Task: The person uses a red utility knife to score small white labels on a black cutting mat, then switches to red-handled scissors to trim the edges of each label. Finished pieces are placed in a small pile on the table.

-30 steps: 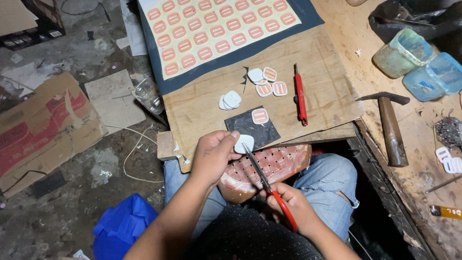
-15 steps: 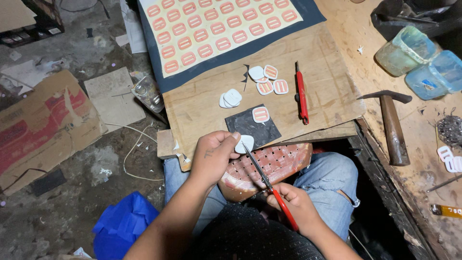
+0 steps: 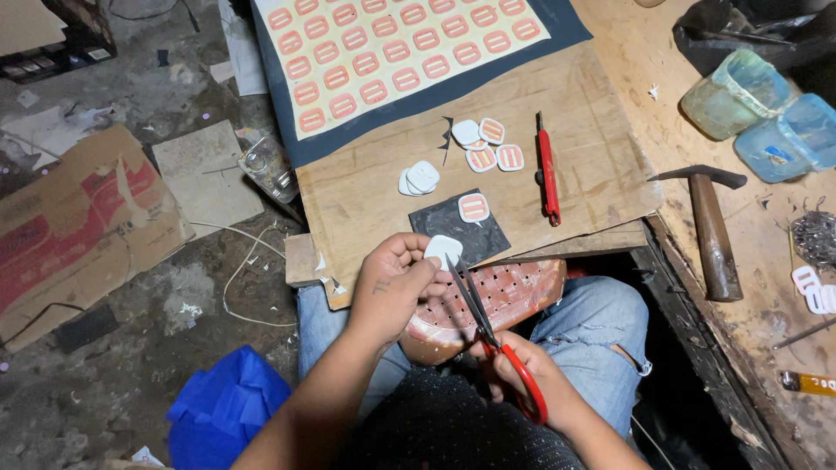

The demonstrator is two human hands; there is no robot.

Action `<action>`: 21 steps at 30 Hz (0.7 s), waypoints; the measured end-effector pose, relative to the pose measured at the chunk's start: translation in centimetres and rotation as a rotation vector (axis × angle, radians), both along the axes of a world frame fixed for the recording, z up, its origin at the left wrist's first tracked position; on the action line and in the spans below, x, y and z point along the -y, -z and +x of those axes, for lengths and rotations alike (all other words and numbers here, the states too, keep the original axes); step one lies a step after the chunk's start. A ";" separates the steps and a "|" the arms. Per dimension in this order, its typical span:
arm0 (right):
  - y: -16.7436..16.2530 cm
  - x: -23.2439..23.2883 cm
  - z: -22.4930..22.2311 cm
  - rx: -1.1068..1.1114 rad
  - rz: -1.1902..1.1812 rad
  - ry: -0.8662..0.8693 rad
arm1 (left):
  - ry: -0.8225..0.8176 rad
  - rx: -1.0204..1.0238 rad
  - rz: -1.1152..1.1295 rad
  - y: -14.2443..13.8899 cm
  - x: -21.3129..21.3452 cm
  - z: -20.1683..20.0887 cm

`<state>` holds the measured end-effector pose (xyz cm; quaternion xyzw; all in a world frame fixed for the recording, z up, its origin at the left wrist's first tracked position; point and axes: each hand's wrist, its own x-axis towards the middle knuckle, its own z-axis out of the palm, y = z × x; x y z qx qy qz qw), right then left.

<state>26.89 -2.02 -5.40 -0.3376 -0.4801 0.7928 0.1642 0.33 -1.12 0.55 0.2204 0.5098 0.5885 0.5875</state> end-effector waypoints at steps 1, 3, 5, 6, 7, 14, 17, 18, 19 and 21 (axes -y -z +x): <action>-0.1 0.0 -0.1 -0.026 -0.019 0.007 | -0.001 0.036 0.002 0.0 0.0 0.0; -0.4 0.0 0.0 0.011 0.009 -0.003 | -0.002 0.083 0.006 0.2 -0.2 0.0; -0.5 0.0 -0.1 0.022 0.023 -0.014 | -0.007 0.106 0.005 0.4 -0.2 0.0; -0.6 0.0 -0.1 0.013 0.023 -0.018 | 0.003 0.082 0.010 0.5 -0.1 -0.1; -0.6 0.0 -0.1 0.004 0.025 -0.021 | 0.013 0.058 0.017 0.6 -0.1 -0.1; 0.0 0.0 0.1 0.095 -0.003 0.022 | 0.051 -0.028 0.040 0.5 0.0 -0.1; 0.4 0.0 0.1 0.167 0.009 0.058 | 0.060 -0.078 0.042 0.3 0.1 -0.1; 0.4 0.1 0.1 0.182 0.025 0.068 | 0.061 -0.083 0.024 0.2 0.1 -0.1; 0.5 0.1 0.2 0.198 0.040 0.079 | 0.062 -0.088 0.006 0.1 0.2 -0.1; 0.7 0.1 0.2 0.244 0.007 0.097 | 0.061 -0.114 -0.007 0.0 0.1 -0.2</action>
